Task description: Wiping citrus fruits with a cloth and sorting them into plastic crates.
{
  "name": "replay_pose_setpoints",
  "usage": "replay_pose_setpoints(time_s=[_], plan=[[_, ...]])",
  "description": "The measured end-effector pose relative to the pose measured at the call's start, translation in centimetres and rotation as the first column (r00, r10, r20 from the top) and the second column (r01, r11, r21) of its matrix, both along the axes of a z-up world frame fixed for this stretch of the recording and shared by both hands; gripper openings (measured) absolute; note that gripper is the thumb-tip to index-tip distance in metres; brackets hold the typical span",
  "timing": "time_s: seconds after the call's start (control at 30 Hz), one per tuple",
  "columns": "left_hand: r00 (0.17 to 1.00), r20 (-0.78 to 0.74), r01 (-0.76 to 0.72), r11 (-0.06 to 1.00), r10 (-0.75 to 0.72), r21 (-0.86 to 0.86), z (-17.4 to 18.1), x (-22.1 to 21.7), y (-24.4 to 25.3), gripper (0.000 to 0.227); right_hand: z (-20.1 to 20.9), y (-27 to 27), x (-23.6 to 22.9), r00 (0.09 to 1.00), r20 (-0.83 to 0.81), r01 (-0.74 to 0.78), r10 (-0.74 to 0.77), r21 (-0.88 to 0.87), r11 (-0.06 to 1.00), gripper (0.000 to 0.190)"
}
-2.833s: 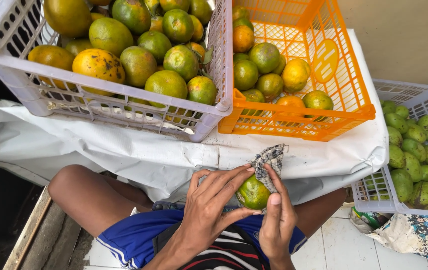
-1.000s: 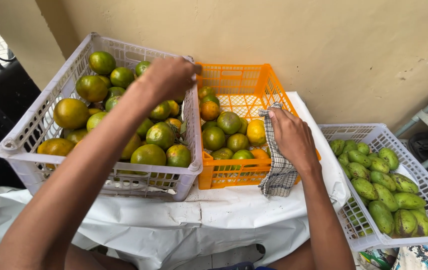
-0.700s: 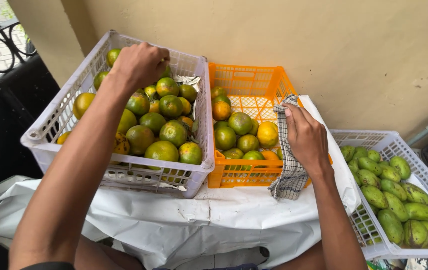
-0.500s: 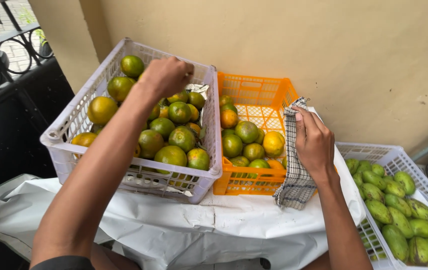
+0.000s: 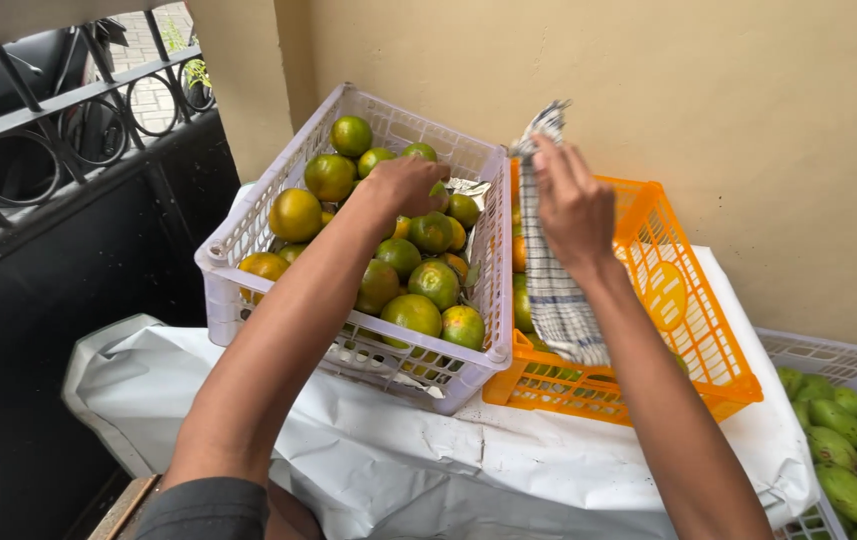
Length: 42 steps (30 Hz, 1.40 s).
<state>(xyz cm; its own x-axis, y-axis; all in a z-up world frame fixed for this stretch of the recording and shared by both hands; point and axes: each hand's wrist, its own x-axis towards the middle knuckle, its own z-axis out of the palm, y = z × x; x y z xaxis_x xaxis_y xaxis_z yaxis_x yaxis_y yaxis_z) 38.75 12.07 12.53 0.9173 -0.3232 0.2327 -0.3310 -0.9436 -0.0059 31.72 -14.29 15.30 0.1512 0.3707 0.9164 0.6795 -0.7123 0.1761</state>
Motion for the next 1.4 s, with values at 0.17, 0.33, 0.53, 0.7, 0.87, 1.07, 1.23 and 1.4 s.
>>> replay_pose_setpoints(time_s=[0.17, 0.33, 0.53, 0.7, 0.87, 1.07, 1.23, 1.4], plan=[[0.969, -0.246, -0.008, 0.999, 0.017, 0.036, -0.8, -0.5, 0.2, 0.066, -4.3, 0.3, 2.4, 0.99, -0.107, 0.068, -0.089, -0.185, 0.98, 0.042], [0.97, -0.174, -0.131, 0.967, 0.171, 0.219, -5.5, 2.8, -1.4, 0.084, -5.9, -1.5, 4.4, 0.96, -0.255, 0.06, -0.115, -0.211, 0.976, 0.037], [0.993, -0.013, -0.109, 0.947, 0.118, 0.302, -8.4, 6.1, -1.7, 0.082, -5.7, -1.7, 4.2, 0.947, -0.298, 0.061, -0.117, -0.19, 0.98, 0.034], [0.998, -0.052, 0.03, 0.998, -0.027, 0.056, -3.5, 2.3, -1.0, 0.077, -5.2, -1.8, 3.4, 0.95, -0.293, 0.059, -0.11, -0.178, 0.982, 0.03], [0.976, 0.089, 0.215, 0.956, -0.201, -0.198, 0.7, 0.1, -2.2, 0.084, -5.3, -2.2, 3.4, 0.949, -0.297, 0.063, -0.107, -0.153, 0.986, 0.03], [0.802, 0.569, 0.496, 0.733, -0.181, -0.465, 3.2, -0.3, -4.1, 0.083, -3.5, -1.4, 1.0, 0.967, -0.247, 0.042, -0.067, -0.103, 0.994, 0.037], [0.75, 0.659, 0.602, 0.479, -0.064, -0.639, 5.0, -1.8, -4.2, 0.076, -3.4, -1.1, 0.6, 0.967, -0.24, 0.056, -0.082, -0.112, 0.992, 0.034], [0.74, 0.673, 0.545, 0.586, 0.001, -0.6, 4.8, -1.0, -4.5, 0.086, -3.5, -1.2, 0.8, 0.968, -0.237, 0.054, -0.081, -0.12, 0.991, 0.036]])
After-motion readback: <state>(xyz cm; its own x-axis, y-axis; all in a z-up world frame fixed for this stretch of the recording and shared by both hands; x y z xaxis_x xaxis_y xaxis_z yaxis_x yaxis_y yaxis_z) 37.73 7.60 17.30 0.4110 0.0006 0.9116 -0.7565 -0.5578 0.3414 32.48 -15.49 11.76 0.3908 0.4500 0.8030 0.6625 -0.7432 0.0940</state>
